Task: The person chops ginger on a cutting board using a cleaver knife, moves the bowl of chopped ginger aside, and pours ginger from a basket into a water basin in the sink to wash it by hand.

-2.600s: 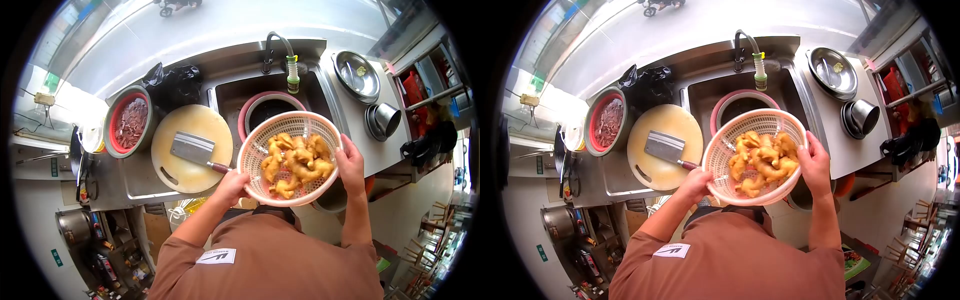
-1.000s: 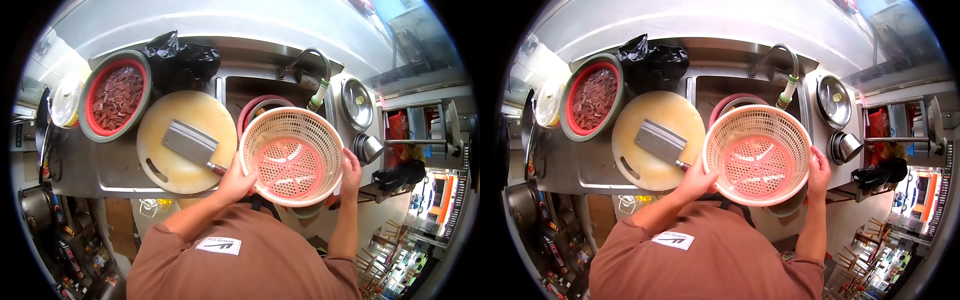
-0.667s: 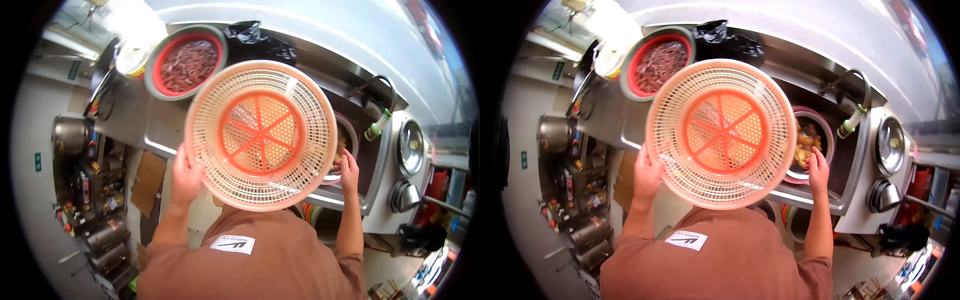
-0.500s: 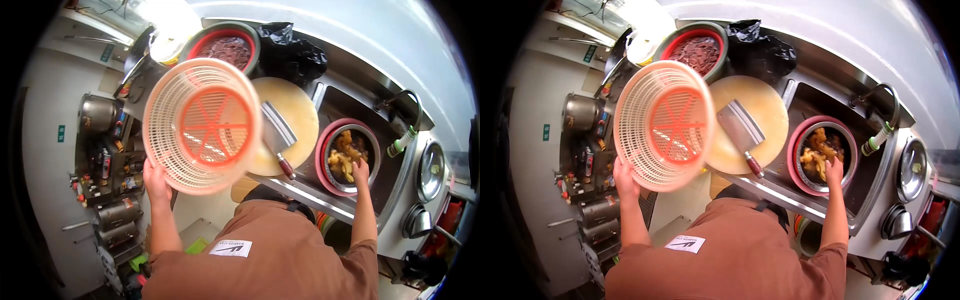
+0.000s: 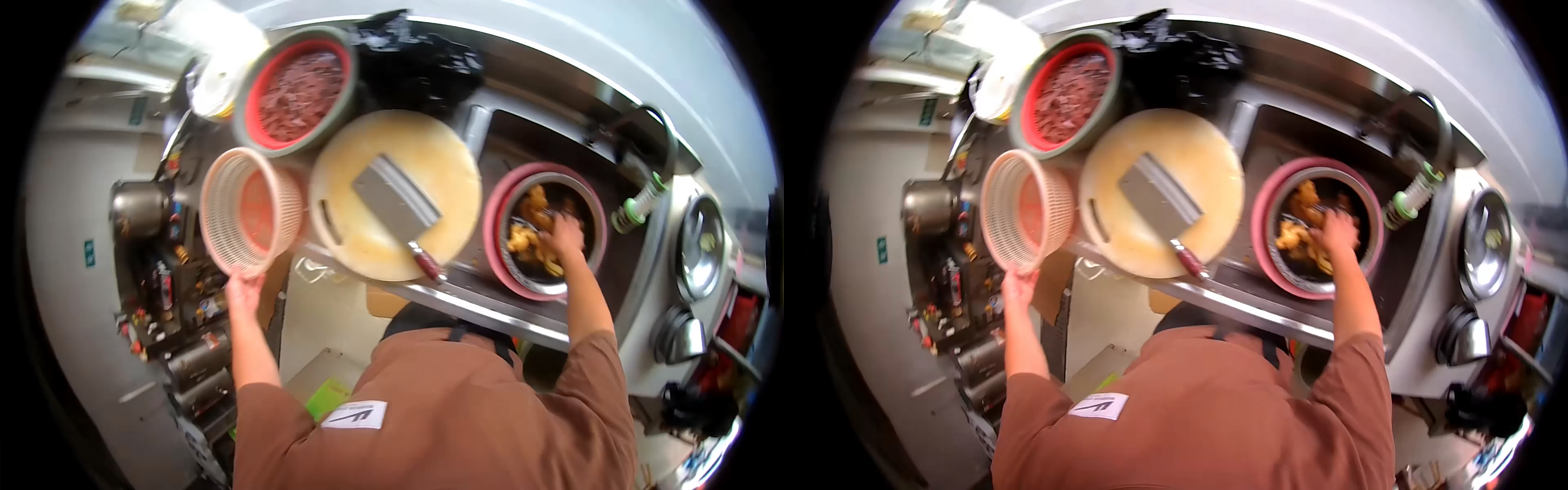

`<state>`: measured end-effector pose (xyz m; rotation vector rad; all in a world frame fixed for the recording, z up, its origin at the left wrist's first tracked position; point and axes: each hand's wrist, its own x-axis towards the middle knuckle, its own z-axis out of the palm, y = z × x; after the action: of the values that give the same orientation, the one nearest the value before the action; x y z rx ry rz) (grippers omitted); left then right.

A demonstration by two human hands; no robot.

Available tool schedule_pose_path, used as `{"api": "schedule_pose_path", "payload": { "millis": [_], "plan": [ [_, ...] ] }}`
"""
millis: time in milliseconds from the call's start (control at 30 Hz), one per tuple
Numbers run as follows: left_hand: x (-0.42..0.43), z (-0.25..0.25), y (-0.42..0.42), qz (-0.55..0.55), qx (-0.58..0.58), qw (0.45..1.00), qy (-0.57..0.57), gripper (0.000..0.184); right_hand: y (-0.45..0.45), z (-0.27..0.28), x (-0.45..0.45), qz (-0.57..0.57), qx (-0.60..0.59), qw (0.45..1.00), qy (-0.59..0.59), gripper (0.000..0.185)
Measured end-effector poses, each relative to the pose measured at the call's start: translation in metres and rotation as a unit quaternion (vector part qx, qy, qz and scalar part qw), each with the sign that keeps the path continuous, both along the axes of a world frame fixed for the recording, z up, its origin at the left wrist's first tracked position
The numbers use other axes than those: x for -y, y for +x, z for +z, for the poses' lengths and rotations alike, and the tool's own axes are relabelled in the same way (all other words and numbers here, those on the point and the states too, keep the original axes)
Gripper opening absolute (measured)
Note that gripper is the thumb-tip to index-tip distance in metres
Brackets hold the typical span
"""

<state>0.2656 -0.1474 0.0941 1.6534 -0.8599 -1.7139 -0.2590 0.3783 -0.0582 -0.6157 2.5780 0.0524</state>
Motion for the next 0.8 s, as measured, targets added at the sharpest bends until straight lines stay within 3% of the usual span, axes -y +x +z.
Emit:
{"api": "schedule_pose_path", "payload": {
  "millis": [67,100,133,167,267,333,433,467,500,567,633,733,800],
  "plan": [
    [0.008,-0.008,0.014,0.045,0.082,0.996,0.001,0.056,-0.01,-0.008,-0.002,-0.074,0.026,0.997,-0.027,0.07],
    [-0.002,-0.001,0.007,0.078,0.173,0.981,-0.033,0.06,-0.006,-0.042,-0.013,-0.045,-0.037,0.991,-0.124,0.069],
    [-0.011,0.0,0.009,0.077,0.246,0.964,-0.072,0.06,0.008,-0.064,-0.013,-0.037,-0.068,0.988,-0.134,0.064],
    [-0.016,0.004,0.013,0.08,0.316,0.938,-0.115,0.061,0.019,-0.031,0.003,-0.043,-0.049,0.994,-0.082,0.059],
    [-0.029,0.004,0.036,0.012,0.367,0.911,-0.185,0.053,0.011,-0.027,-0.003,0.008,0.012,0.998,-0.068,0.054],
    [-0.045,0.01,0.027,-0.031,0.374,0.902,-0.212,0.049,-0.002,-0.025,-0.013,-0.061,0.096,0.987,-0.11,0.051],
    [-0.076,0.02,-0.008,-0.084,0.369,0.894,-0.242,0.038,0.001,-0.05,-0.014,-0.025,0.04,0.991,-0.123,0.048],
    [-0.08,0.02,-0.016,-0.133,0.355,0.877,-0.295,0.037,0.0,-0.051,-0.023,0.045,0.043,0.987,-0.147,0.047],
    [-0.086,0.019,-0.024,-0.181,0.34,0.855,-0.347,0.036,-0.004,-0.048,-0.025,0.044,0.042,0.987,-0.148,0.047],
    [-0.117,0.034,-0.077,-0.208,0.325,0.833,-0.398,0.031,-0.006,-0.035,-0.03,-0.068,0.071,0.984,-0.148,0.048],
    [-0.154,0.045,-0.135,-0.293,0.288,0.799,-0.439,0.026,-0.006,-0.049,-0.028,-0.044,0.09,0.987,-0.123,0.042],
    [-0.201,0.038,-0.195,-0.367,0.148,0.841,-0.368,0.023,-0.01,-0.031,-0.03,0.029,0.112,0.978,-0.176,0.042],
    [-0.244,0.036,-0.238,-0.461,0.078,0.829,-0.308,0.022,-0.01,-0.025,-0.036,-0.073,0.093,0.974,-0.195,0.046]
  ]
}}
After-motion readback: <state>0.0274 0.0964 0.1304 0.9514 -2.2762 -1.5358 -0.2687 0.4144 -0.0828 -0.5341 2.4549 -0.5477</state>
